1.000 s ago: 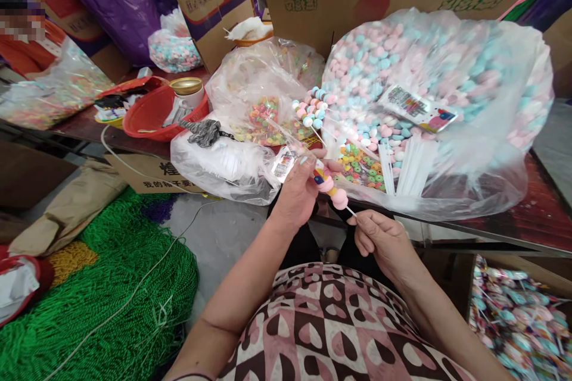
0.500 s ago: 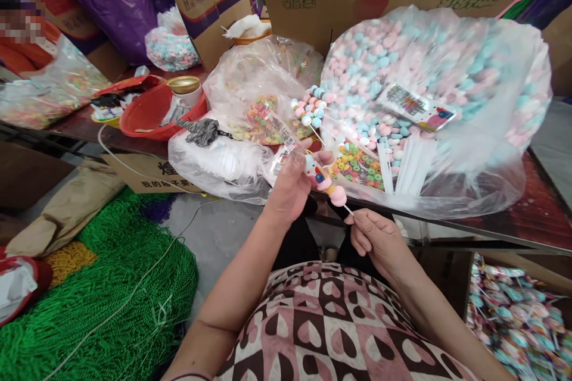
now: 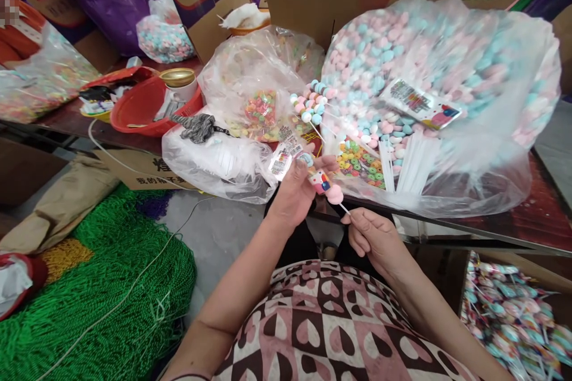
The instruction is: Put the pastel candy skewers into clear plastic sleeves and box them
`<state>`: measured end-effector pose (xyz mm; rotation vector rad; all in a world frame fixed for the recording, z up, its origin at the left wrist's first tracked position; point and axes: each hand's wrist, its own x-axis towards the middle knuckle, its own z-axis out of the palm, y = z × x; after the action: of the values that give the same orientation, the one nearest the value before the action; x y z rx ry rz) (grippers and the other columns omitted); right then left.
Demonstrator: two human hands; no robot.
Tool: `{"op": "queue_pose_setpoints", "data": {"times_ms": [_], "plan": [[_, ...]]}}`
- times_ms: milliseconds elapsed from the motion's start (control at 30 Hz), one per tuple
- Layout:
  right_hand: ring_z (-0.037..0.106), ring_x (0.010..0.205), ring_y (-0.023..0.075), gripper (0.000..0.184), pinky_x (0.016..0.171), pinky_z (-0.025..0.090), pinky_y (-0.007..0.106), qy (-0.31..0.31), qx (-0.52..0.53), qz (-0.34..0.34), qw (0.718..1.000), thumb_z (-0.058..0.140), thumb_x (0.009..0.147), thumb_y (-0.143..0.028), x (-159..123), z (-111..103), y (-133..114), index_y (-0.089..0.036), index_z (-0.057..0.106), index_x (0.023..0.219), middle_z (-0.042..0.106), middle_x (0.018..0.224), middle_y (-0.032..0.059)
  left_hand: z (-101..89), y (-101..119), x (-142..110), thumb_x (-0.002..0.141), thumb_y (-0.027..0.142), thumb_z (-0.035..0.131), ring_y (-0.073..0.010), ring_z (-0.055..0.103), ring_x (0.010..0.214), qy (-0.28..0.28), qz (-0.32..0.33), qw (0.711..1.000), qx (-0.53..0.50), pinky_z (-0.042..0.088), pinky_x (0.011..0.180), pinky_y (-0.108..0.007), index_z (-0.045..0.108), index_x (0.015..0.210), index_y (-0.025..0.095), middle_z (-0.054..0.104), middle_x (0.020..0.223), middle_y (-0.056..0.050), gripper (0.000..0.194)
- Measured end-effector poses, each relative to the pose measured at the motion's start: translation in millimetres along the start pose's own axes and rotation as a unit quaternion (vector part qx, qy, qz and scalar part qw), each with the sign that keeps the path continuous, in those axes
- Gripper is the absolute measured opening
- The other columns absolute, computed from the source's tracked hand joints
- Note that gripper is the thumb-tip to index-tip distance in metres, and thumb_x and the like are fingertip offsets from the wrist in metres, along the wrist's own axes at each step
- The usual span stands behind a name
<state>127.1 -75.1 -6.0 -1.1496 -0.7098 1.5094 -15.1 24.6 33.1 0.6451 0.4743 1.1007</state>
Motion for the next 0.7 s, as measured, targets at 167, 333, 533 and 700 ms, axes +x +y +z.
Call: {"op": "queue_pose_setpoints", "data": {"times_ms": [167, 333, 533, 700], "plan": [[0.027, 0.029, 0.0047, 0.034, 0.035, 0.018, 0.020, -0.033, 0.005, 0.068, 0.997, 0.069, 0.082, -0.049, 0.4, -5.6, 5.6, -0.016, 0.066, 0.075, 0.034, 0.035, -0.0100, -5.6, -5.0, 6.9, 0.085, 0.043, 0.066, -0.0206, 0.070, 0.095, 0.047, -0.010, 0.999, -0.013, 0.052, 0.088, -0.035, 0.063, 0.098, 0.017, 0.073, 0.089, -0.005, 0.029], [0.027, 0.031, 0.0042, 0.034, 0.036, 0.021, 0.020, 0.016, 0.015, 0.033, 0.999, 0.072, 0.079, -0.050, 7.2, -4.1, 6.4, -0.017, 0.066, 0.076, 0.033, 0.035, -0.0105, 0.1, -25.0, 2.1, 0.087, 0.041, 0.065, -0.0201, 0.070, 0.095, 0.052, -0.012, 0.998, -0.022, 0.052, 0.088, -0.034, 0.061, 0.096, 0.017, 0.072, 0.088, -0.005, 0.025], [0.036, 0.036, 0.0068, 0.033, 0.040, 0.027, 0.021, 0.043, -0.018, 0.013, 0.999, 0.070, 0.082, -0.050, 13.9, 1.3, 6.4, -0.017, 0.067, 0.083, 0.037, 0.041, -0.0096, -2.0, -26.8, 5.0, 0.088, 0.041, 0.064, -0.0179, 0.070, 0.090, 0.069, 0.008, 0.997, -0.015, 0.052, 0.084, -0.031, 0.060, 0.096, 0.018, 0.071, 0.090, -0.004, 0.025], [0.045, 0.045, 0.0091, 0.030, 0.048, 0.035, 0.023, 0.075, -0.119, -0.054, 0.989, 0.070, 0.083, -0.045, 16.4, -5.1, 11.3, -0.019, 0.069, 0.097, 0.049, 0.048, -0.0066, -8.1, -22.4, 11.8, 0.085, 0.043, 0.067, -0.0187, 0.071, 0.086, 0.097, 0.009, 0.995, -0.022, 0.052, 0.082, -0.033, 0.059, 0.093, 0.019, 0.070, 0.084, -0.002, 0.026]]}}
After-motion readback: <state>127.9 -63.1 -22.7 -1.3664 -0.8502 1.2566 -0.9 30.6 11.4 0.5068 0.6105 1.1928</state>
